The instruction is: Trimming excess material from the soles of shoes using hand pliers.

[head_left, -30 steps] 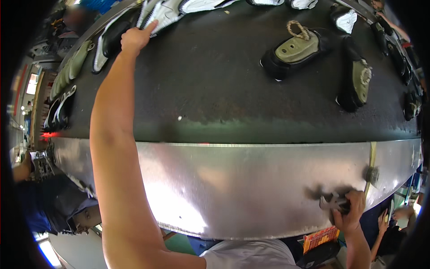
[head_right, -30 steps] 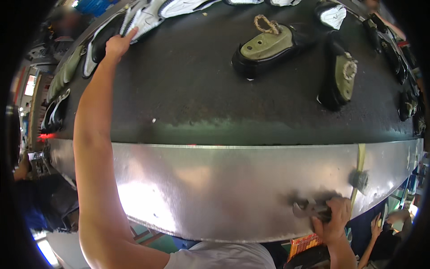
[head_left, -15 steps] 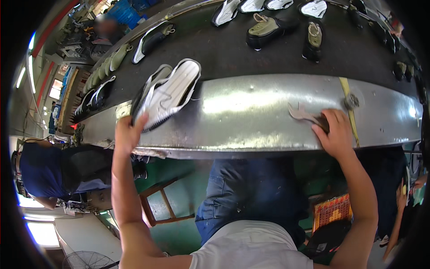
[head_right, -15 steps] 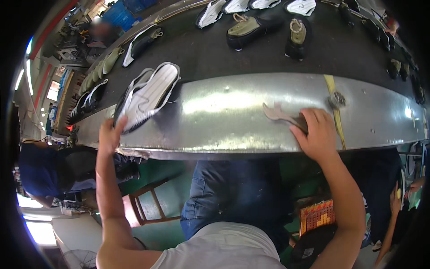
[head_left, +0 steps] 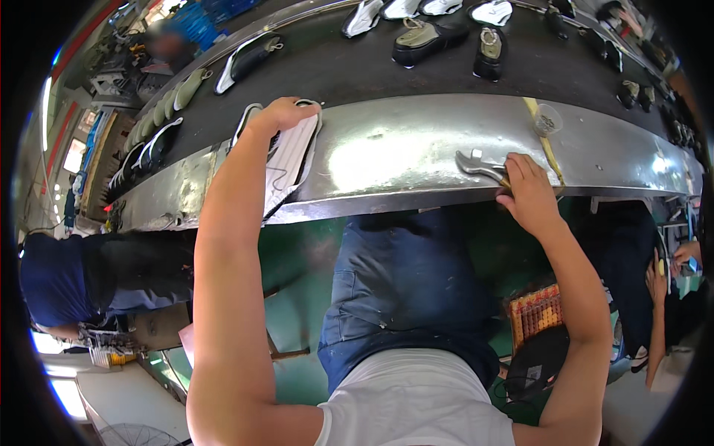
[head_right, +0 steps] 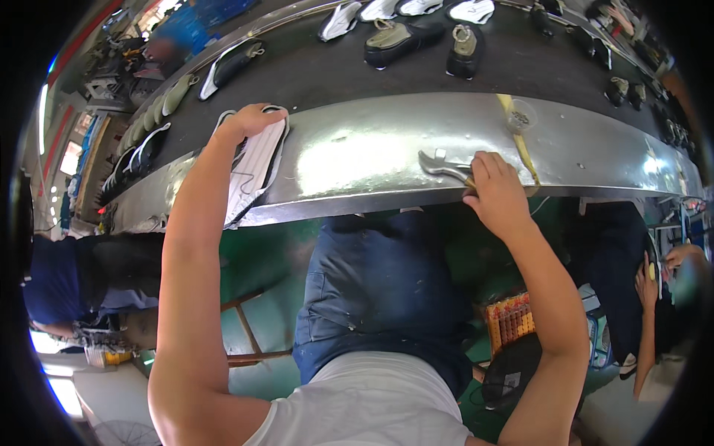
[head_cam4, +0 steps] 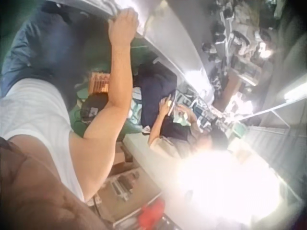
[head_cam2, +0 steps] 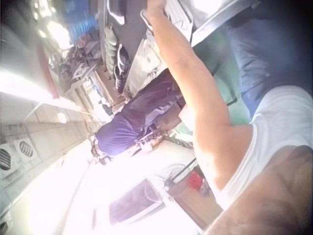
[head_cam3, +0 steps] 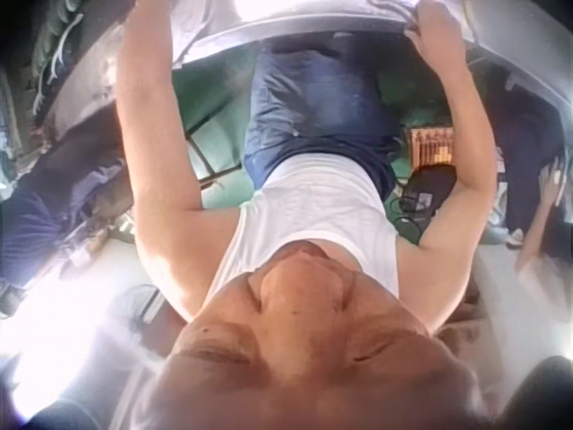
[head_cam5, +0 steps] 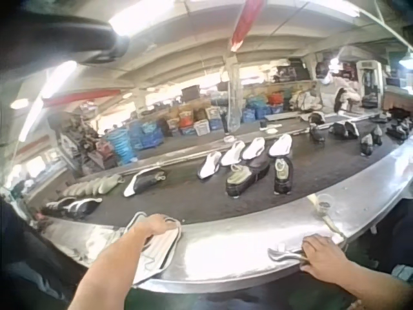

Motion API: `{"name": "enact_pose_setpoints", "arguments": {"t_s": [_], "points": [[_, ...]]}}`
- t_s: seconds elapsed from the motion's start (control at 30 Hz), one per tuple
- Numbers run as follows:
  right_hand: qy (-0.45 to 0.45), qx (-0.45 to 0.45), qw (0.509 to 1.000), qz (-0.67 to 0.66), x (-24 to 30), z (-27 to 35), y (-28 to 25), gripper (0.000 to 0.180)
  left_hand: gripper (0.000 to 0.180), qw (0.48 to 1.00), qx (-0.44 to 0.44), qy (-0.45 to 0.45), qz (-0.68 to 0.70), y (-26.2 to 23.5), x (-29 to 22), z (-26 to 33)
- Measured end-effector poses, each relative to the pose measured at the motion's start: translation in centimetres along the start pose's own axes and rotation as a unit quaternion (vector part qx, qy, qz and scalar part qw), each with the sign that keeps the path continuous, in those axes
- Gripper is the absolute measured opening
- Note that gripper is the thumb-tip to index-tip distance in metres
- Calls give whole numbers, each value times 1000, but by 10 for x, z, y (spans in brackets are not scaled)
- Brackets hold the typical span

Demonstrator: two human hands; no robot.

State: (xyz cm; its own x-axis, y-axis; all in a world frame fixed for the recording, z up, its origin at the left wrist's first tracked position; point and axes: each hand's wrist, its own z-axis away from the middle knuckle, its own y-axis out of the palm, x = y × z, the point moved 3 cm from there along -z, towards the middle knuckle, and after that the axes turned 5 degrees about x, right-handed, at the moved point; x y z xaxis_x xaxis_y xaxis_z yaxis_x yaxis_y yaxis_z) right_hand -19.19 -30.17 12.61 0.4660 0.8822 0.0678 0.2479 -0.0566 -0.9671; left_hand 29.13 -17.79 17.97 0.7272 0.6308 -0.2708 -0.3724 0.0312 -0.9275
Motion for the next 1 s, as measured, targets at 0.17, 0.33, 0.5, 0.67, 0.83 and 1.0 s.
{"name": "enact_pose_setpoints", "arguments": {"t_s": [0.17,0.33,0.5,0.67,0.83,1.0], "points": [[0,-20,1000,-6,17,32,-15,36,67,975,15,30,218,-4,-11,48],[176,167,858,-452,68,93,-7,27,82,791,-43,234,564,75,-45,194],[197,310,704,-608,126,121,3,30,61,779,-45,225,583,219,-66,262],[103,357,726,-579,143,125,14,30,56,788,108,186,577,240,-67,264],[113,394,658,-632,147,108,23,29,54,873,30,251,416,234,-63,261],[157,425,571,-685,149,95,27,23,46,854,53,250,454,233,-61,253]]}}
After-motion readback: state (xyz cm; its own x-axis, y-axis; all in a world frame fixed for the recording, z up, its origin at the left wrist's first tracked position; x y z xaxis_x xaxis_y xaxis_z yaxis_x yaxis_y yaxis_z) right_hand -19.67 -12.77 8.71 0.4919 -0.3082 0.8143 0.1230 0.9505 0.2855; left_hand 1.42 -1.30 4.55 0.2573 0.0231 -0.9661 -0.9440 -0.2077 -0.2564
